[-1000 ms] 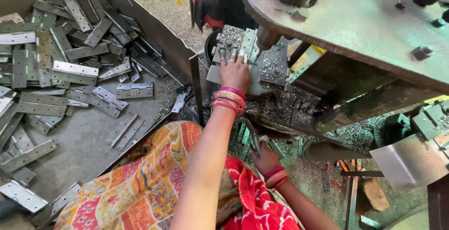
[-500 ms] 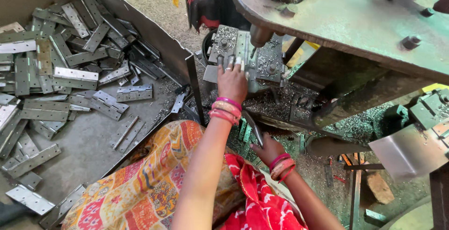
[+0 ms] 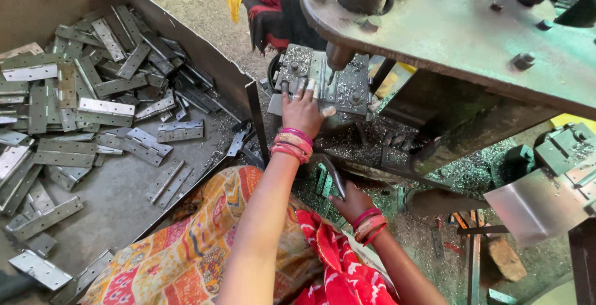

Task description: The person operates a drill press to process metal plates. They pick up plates from a bin, place them under the drill, activate the machine, and then remove the processed plates.

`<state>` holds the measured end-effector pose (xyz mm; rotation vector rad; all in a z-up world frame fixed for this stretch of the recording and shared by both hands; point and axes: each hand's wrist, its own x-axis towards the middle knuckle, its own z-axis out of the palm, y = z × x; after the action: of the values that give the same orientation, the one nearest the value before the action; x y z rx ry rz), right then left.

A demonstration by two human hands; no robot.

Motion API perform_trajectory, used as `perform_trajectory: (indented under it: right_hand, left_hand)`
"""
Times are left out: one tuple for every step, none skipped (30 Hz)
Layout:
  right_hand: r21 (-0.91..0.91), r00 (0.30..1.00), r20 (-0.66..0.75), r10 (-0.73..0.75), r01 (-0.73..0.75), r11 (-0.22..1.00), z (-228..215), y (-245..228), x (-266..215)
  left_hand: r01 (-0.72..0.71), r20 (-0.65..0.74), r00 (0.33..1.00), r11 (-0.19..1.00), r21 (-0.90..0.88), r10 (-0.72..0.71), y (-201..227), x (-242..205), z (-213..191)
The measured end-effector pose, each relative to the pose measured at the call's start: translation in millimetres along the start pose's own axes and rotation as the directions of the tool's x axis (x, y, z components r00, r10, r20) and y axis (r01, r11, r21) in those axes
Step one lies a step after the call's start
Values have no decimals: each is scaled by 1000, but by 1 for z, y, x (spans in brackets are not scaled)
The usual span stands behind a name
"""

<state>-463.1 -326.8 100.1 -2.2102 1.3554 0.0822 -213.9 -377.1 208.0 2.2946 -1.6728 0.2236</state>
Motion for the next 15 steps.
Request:
perform_trajectory:
  right_hand:
    - [22, 1000, 15, 7, -8, 1000, 0, -1, 1]
    - [43, 999, 30, 14, -15, 999, 0, -1, 3]
    - [32, 999, 38, 20, -21, 999, 1, 0, 0]
    - [20, 999, 47, 25, -26, 999, 1, 2, -3]
    - [11, 998, 55, 27, -28, 1000, 1, 1, -3]
    - [15, 998, 50, 32, -33, 999, 1, 1, -3]
    - [19, 999, 44, 32, -33, 999, -1, 0, -2]
    - [24, 999, 38, 32, -33, 999, -3, -2, -2]
    - [23, 999, 41, 25, -25, 999, -4, -3, -2]
    - [22, 999, 44, 17, -18, 1000, -4, -4, -3]
    - [20, 999, 46, 7, -8, 1000, -4, -4, -5]
    - [30, 998, 51, 21, -22, 999, -3, -3, -6]
    - [37, 998, 54, 31, -33, 999, -2, -2, -5]
    - [44, 998, 57, 40, -43, 998, -1, -1, -4]
    - [47, 998, 51, 32, -35, 998, 0, 1, -1]
  left_hand:
    - [13, 69, 998, 1000, -29, -11, -1, 9, 0]
    - [15, 75, 997, 999, -28, -13, -2, 17, 0]
    - [19, 94, 995, 999, -32, -16, 0, 18, 2]
    - [22, 112, 994, 999, -36, -18, 2, 17, 3]
    - [6, 78, 997, 1000, -24, -4, 3, 15, 3]
    - [-11, 44, 999, 1000, -12, 11, 3, 11, 2]
    - [-25, 8, 1000, 1000, 4, 25, 4, 7, 0]
    - [-26, 23, 999, 999, -18, 27, 5, -1, -3]
    - [-25, 41, 999, 999, -39, 27, 6, -12, -5]
    - [-24, 58, 998, 998, -60, 27, 8, -26, -7]
    - [-43, 1, 999, 998, -34, 44, 10, -40, -10]
    - [-62, -55, 997, 998, -7, 61, 13, -56, -12]
    - [-77, -115, 990, 997, 23, 79, 16, -69, -14]
    - [-79, -104, 991, 997, 13, 80, 21, -83, -15]
    - [-82, -95, 992, 997, 3, 82, 25, -94, -16]
